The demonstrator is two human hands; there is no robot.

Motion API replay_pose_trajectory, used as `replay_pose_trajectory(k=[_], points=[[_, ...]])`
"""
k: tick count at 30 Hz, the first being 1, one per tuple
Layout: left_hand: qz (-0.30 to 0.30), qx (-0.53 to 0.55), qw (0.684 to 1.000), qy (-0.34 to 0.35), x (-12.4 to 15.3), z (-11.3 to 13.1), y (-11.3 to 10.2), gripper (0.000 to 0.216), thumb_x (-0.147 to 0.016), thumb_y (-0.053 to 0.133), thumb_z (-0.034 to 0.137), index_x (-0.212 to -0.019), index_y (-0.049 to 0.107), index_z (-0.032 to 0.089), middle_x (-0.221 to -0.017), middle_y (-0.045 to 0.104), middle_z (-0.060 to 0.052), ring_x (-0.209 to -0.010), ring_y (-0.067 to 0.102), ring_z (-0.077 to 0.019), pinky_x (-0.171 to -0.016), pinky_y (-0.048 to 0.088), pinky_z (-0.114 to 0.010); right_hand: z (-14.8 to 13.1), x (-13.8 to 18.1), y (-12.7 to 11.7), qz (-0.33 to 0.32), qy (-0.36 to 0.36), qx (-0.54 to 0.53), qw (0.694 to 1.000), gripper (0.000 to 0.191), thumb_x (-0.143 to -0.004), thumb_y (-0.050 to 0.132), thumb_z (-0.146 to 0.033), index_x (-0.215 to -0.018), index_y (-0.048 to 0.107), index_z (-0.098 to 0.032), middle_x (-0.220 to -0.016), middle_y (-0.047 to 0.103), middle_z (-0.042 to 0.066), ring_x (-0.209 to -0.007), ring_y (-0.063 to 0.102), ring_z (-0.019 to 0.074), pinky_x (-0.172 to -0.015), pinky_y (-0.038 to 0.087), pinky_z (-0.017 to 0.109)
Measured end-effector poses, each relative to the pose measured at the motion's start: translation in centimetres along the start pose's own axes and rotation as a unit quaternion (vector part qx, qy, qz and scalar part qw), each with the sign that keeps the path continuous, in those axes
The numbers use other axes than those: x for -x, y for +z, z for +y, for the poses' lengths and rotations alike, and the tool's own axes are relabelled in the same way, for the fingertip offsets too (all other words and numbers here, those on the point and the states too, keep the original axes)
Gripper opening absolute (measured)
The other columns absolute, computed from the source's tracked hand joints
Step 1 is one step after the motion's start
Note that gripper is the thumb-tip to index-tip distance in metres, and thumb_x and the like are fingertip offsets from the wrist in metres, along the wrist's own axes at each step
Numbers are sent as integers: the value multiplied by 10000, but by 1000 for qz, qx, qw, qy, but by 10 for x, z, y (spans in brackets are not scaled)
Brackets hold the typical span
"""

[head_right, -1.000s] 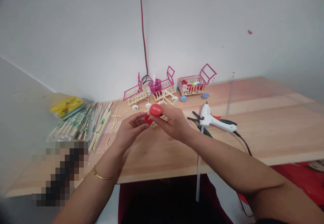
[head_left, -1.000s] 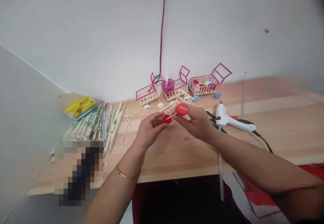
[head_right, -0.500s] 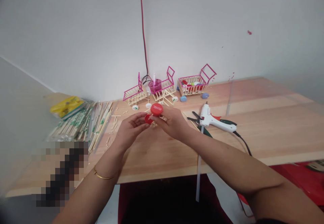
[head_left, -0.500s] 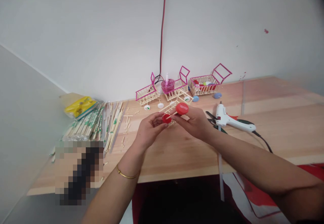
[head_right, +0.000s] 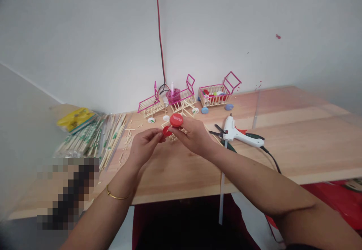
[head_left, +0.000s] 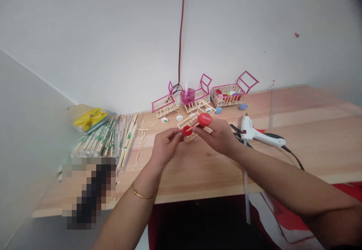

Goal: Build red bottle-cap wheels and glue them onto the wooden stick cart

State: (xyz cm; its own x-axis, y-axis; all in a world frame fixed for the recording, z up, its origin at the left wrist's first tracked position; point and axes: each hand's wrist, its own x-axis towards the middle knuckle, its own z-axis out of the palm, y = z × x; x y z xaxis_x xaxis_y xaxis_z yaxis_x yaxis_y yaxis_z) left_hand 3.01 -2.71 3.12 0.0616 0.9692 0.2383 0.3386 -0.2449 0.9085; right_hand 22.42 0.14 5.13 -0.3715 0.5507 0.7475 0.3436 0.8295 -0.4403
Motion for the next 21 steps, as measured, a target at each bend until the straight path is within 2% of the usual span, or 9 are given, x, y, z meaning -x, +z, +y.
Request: replay_pose_trajectory(k=[10, 17, 21], points=[[27, -81, 995, 44, 0, 1, -1, 141, -801, 559, 236, -833, 675, 162, -671, 658, -5, -596, 586, -108, -583, 443, -216, 1, 2, 1, 0, 3, 7, 1000, 94, -880, 583, -259, -926, 640, -199, -835, 692, 40, -761, 632, 155, -689, 479, 272], [49, -64, 997, -16, -2, -2, -1, 123, -776, 549, 248, -785, 640, 165, -625, 627, 12, -570, 572, -113, -571, 430, -224, 1, 1, 0, -8, 32, -19, 999, 129, -894, 554, -293, -925, 639, -200, -859, 695, 49, -769, 637, 168, -696, 491, 287], [86, -54, 994, -35, -4, -4, -5, 91, -765, 562, 237, -754, 627, 174, -605, 612, 24, -554, 554, -112, -564, 410, -224, 2, 1, -1, 2, 35, -17, 999, 125, -893, 557, -303, -930, 638, -215, -867, 693, 43, -757, 634, 173, -702, 493, 304]])
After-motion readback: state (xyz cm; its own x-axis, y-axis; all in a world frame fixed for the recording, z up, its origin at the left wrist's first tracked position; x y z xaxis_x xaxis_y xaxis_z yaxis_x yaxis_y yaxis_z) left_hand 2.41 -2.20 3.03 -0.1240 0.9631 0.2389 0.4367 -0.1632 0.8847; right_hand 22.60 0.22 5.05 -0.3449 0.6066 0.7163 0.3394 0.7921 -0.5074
